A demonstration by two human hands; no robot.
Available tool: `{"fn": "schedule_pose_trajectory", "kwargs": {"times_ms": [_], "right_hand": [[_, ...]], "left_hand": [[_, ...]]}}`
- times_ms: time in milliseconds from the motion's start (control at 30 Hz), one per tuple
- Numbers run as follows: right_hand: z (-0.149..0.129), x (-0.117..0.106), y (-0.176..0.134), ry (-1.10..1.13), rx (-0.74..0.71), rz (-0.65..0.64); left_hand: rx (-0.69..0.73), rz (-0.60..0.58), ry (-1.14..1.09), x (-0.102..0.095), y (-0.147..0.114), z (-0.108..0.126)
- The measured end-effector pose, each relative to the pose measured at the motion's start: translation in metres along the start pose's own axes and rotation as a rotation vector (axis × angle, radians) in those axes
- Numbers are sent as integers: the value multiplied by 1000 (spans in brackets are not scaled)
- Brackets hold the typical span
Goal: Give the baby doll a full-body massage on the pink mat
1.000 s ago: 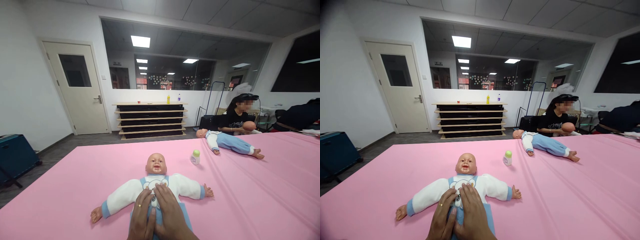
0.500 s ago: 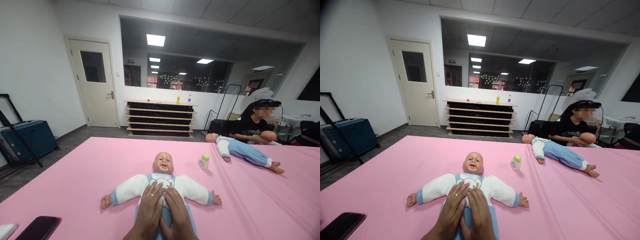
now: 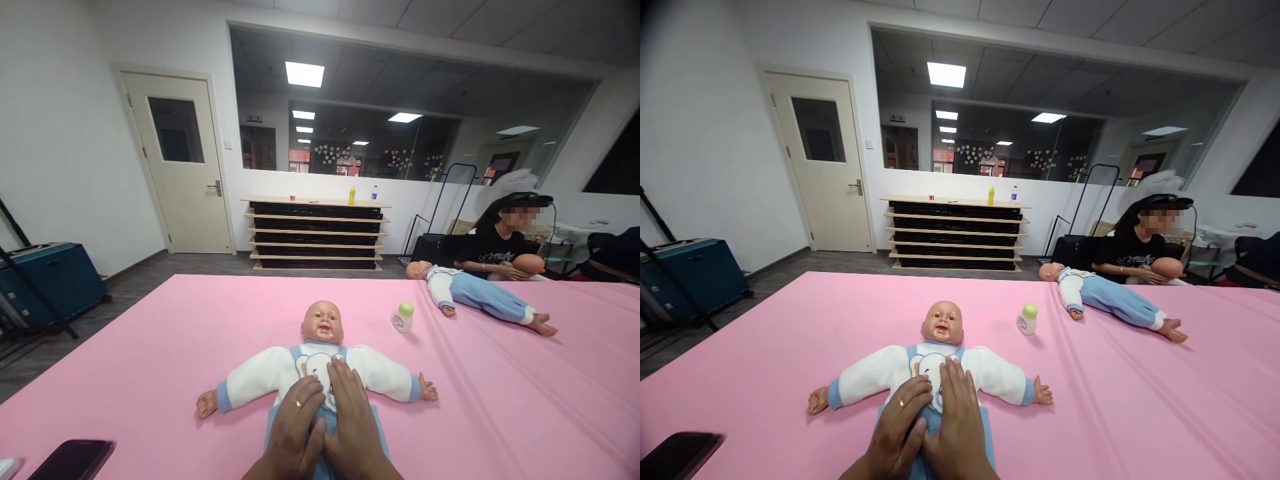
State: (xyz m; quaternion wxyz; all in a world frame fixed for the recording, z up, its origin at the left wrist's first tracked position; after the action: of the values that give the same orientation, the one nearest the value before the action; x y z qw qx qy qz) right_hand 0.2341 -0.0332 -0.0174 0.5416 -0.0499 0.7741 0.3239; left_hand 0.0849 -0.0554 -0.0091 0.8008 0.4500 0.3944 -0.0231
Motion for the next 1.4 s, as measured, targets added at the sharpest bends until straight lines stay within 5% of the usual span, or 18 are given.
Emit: {"fn": "schedule_pose_trajectory", "kwargs": {"times_ms": [100,267,433,567,733,900,1000,1200,1400], "right_hand": [[1,0,-3,-11,42,57],[-10,-15,-4,64,-92,226],[-19,-29,-3,181,-205,257],[-19,-30,1,199,-293,124],[-10,-17,3,140,-180,11],[-6,-11,-3,109,19,-13],[-10,-18,-2,108,8,96],[-18,-17,13,274,-272,231],[-12,-13,10,316,-86,28]], "left_hand": [[14,-153,-25,-3,7,1],[-208,-307,-18,2,14,-5],[-433,-299,-82,15,4,-17],[-560,-165,-72,24,-6,-24],[-325,-48,49,18,-13,-20],[37,-140,65,9,-14,-23],[-27,-203,25,14,-10,-29],[-386,-168,-116,27,-10,-36],[-192,-92,-33,16,-16,-34]]}}
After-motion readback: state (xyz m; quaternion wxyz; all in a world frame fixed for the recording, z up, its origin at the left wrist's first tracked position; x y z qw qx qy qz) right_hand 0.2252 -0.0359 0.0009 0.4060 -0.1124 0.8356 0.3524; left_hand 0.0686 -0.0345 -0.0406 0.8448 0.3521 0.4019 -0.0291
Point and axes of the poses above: each hand's wrist, its own y-axis towards the middle knuckle, its own x-axis out of the palm, z = x × y, the point moved 2 cm from there along y, towards the middle knuckle, and after that the axes turned 10 degrees about -z, right-handed, at the moved point
